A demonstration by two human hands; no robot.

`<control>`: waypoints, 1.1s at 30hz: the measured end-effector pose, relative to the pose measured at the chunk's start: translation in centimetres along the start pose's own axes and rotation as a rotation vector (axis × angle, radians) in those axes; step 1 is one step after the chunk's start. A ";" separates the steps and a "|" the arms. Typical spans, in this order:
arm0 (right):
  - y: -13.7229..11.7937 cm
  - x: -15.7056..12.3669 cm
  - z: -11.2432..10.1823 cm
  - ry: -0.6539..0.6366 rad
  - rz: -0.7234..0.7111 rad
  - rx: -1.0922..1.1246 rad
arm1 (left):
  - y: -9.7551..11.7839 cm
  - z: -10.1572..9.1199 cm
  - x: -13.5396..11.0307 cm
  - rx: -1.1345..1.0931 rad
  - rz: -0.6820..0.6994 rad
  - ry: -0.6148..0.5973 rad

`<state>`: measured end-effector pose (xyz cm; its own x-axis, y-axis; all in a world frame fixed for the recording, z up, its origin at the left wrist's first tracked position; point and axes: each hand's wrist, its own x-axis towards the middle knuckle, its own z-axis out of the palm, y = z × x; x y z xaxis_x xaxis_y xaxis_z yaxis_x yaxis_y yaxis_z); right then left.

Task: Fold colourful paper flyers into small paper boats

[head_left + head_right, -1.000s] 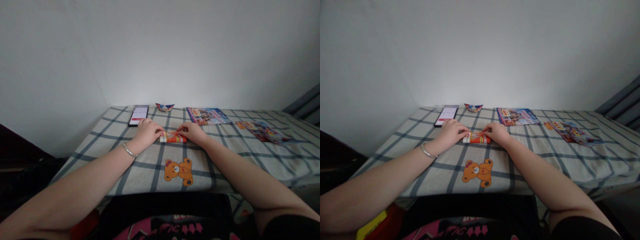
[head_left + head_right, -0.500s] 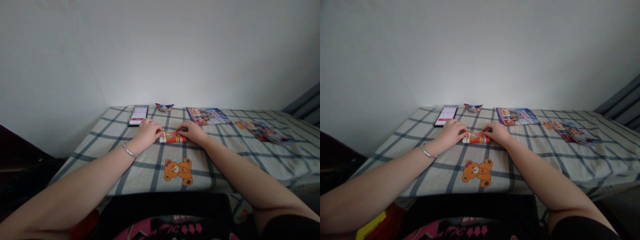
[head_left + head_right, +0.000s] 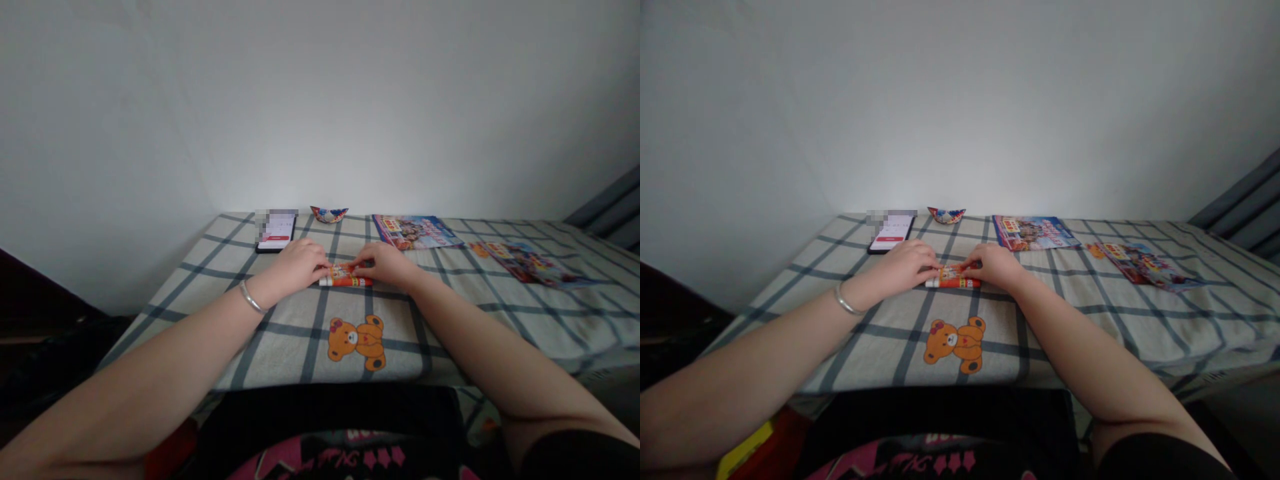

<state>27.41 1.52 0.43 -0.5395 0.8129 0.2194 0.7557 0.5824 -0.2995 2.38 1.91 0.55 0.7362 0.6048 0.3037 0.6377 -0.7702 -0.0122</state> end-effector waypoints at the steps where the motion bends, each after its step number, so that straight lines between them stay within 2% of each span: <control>1: -0.3 -0.1 -0.1 0.005 0.006 -0.037 | 0.1 -0.2 0.0 0.009 0.001 -0.005; 10: -3.4 -0.8 -0.1 0.034 0.028 -0.322 | 1.7 -1.2 -0.5 0.088 -0.025 -0.082; 15: -3.6 -0.9 0.3 0.055 0.016 -0.363 | 1.8 -1.1 -0.7 0.049 -0.060 -0.058; 28: -3.8 -1.0 0.4 0.028 0.050 -0.414 | 2.3 -0.8 -1.3 0.158 -0.073 -0.063; 33: -3.2 -1.0 0.6 0.010 0.035 -0.398 | 2.0 -1.2 -1.6 0.116 -0.083 -0.104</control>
<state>25.29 -1.15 0.67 -0.5083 0.8312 0.2253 0.8597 0.5053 0.0752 2.27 -0.83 1.15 0.6954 0.6879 0.2079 0.7149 -0.6916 -0.1029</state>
